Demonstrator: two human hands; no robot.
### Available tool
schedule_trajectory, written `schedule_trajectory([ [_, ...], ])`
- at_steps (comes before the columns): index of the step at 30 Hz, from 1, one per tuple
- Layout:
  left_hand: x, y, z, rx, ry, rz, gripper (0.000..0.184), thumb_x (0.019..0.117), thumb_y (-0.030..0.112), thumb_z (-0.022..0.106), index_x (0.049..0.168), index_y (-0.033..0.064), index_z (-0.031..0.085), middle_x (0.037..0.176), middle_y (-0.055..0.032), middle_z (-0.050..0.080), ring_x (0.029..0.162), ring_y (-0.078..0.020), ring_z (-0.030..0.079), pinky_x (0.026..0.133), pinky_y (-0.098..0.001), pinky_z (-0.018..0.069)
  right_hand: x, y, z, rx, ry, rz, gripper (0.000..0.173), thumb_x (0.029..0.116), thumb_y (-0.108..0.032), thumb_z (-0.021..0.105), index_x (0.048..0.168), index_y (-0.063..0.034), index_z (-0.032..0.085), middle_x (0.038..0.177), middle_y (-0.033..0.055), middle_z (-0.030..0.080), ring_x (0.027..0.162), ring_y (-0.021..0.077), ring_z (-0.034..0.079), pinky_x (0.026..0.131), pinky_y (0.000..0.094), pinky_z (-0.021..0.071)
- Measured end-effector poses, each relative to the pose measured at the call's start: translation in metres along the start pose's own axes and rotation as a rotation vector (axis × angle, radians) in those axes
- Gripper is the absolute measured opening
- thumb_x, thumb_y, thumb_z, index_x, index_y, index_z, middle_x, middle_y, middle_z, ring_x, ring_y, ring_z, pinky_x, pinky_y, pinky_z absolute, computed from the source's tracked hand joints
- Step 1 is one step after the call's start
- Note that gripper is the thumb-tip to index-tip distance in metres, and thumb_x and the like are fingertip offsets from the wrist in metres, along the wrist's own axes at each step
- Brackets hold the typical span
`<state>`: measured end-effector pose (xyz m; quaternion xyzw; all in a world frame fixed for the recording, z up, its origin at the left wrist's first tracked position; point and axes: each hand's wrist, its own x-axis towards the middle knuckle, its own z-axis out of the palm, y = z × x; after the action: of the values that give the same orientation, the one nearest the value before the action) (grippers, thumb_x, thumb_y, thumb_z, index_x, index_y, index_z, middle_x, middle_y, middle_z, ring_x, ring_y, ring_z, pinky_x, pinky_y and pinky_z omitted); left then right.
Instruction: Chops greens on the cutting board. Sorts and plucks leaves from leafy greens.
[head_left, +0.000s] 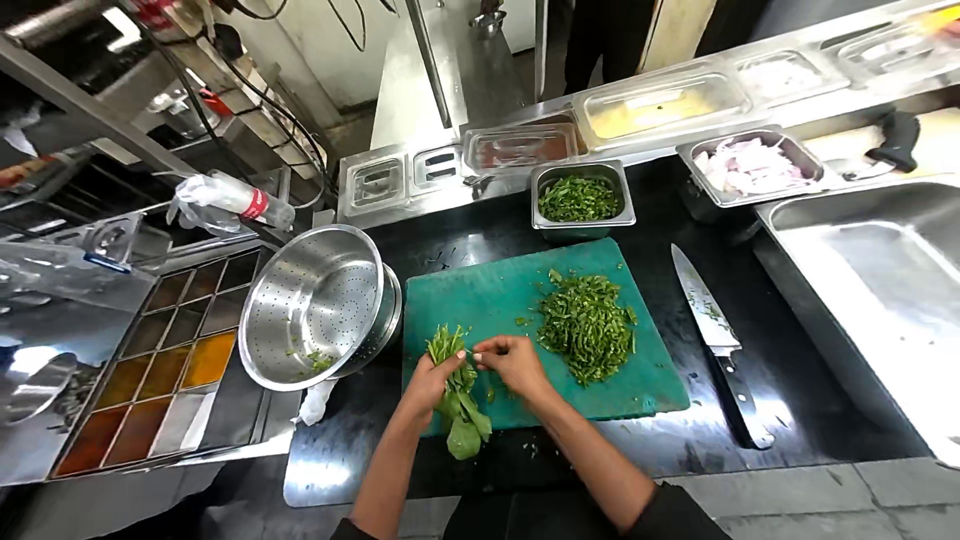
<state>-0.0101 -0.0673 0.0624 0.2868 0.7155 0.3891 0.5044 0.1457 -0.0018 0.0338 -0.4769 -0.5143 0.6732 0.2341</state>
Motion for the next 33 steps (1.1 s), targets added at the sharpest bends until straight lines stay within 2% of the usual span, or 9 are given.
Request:
schedule_trajectory([
  [4, -0.004, -0.007, 0.017, -0.109, 0.046, 0.083, 0.029, 0.1067, 0.015, 0.053, 0.129, -0.0038, 0.056, 0.108, -0.0124, 0.069, 0.097, -0.0151, 0.069, 0.089, -0.0328, 0.0575, -0.004, 0.005, 0.023, 0.166, 0.087, -0.005, 0.007, 0.0927, -0.002, 0.074, 0.099, -0.0007, 0.077, 0.087, 0.0075, 0.074, 0.077, 0.0117, 0.07, 0.078, 0.029, 0.0593],
  [8, -0.006, -0.012, 0.016, -0.15, 0.1, 0.11, 0.032, 0.1068, 0.018, 0.054, 0.131, -0.0036, 0.056, 0.107, -0.0142, 0.07, 0.096, -0.0177, 0.069, 0.088, -0.0359, 0.0582, -0.015, -0.007, 0.021, -0.04, -0.026, -0.054, 0.021, 0.1008, -0.005, 0.063, 0.117, -0.0062, 0.076, 0.105, 0.0073, 0.076, 0.093, 0.0146, 0.071, 0.09, 0.0358, 0.057],
  [13, -0.017, 0.008, 0.008, -0.101, 0.063, 0.166, 0.027, 0.1043, 0.016, 0.059, 0.126, 0.0007, 0.06, 0.106, -0.0084, 0.071, 0.095, -0.014, 0.069, 0.087, -0.0344, 0.0577, -0.007, -0.02, 0.013, -0.097, 0.051, -0.227, 0.018, 0.0869, -0.006, 0.082, 0.102, -0.0043, 0.071, 0.09, 0.008, 0.071, 0.078, 0.0176, 0.066, 0.071, 0.0369, 0.0553],
  [16, -0.025, 0.024, -0.004, 0.03, 0.069, 0.172, 0.024, 0.1034, 0.015, 0.06, 0.123, 0.0007, 0.062, 0.105, -0.0083, 0.07, 0.093, -0.0136, 0.067, 0.085, -0.0346, 0.0571, -0.006, -0.029, 0.0, -0.227, -0.058, -0.292, 0.011, 0.0907, -0.008, 0.079, 0.099, -0.0032, 0.072, 0.09, 0.0092, 0.068, 0.077, 0.0179, 0.062, 0.072, 0.0356, 0.0531],
  [19, -0.028, 0.031, -0.028, 0.214, 0.083, 0.144, 0.03, 0.1041, 0.018, 0.06, 0.128, 0.0005, 0.061, 0.111, -0.0129, 0.069, 0.097, -0.019, 0.067, 0.088, -0.0415, 0.0553, -0.005, -0.008, -0.011, -0.519, -0.193, -0.435, 0.013, 0.0994, -0.008, 0.067, 0.108, -0.0032, 0.075, 0.104, 0.012, 0.073, 0.095, 0.0229, 0.07, 0.088, 0.0414, 0.0581],
  [22, -0.022, 0.032, -0.047, 0.325, 0.075, 0.122, 0.032, 0.1041, 0.021, 0.061, 0.128, -0.0008, 0.06, 0.108, -0.015, 0.069, 0.096, -0.0206, 0.067, 0.087, -0.0429, 0.0557, -0.005, 0.034, -0.01, -0.863, -0.454, -0.629, 0.033, 0.106, -0.022, 0.057, 0.131, -0.0034, 0.068, 0.135, 0.0163, 0.065, 0.132, 0.0311, 0.058, 0.115, 0.0466, 0.0444],
  [24, -0.018, 0.031, -0.052, 0.362, 0.077, 0.104, 0.032, 0.1035, 0.021, 0.062, 0.127, -0.0007, 0.061, 0.109, -0.0159, 0.069, 0.097, -0.0222, 0.067, 0.089, -0.0442, 0.0551, -0.008, 0.054, -0.016, -0.986, -0.521, -0.799, 0.03, 0.108, -0.018, 0.052, 0.128, -0.0009, 0.068, 0.137, 0.0173, 0.064, 0.135, 0.0327, 0.056, 0.116, 0.0454, 0.0428],
  [28, -0.016, 0.026, -0.053, 0.399, 0.053, 0.087, 0.031, 0.1035, 0.02, 0.062, 0.127, -0.0013, 0.062, 0.111, -0.0169, 0.07, 0.102, -0.0242, 0.068, 0.093, -0.0471, 0.054, -0.01, 0.074, -0.051, -1.037, -0.193, -1.0, 0.017, 0.0984, 0.0, 0.057, 0.101, -0.004, 0.074, 0.112, 0.0094, 0.074, 0.116, 0.0246, 0.069, 0.101, 0.0396, 0.0566],
  [33, -0.011, 0.022, -0.047, 0.457, -0.012, 0.096, 0.031, 0.1033, 0.018, 0.062, 0.127, -0.0018, 0.062, 0.115, -0.0177, 0.069, 0.106, -0.0248, 0.067, 0.096, -0.0469, 0.053, -0.054, 0.073, -0.078, -1.135, -0.108, -0.707, 0.033, 0.1006, 0.003, 0.051, 0.128, -0.0031, 0.069, 0.137, 0.0152, 0.066, 0.133, 0.0314, 0.061, 0.108, 0.0442, 0.0523],
])
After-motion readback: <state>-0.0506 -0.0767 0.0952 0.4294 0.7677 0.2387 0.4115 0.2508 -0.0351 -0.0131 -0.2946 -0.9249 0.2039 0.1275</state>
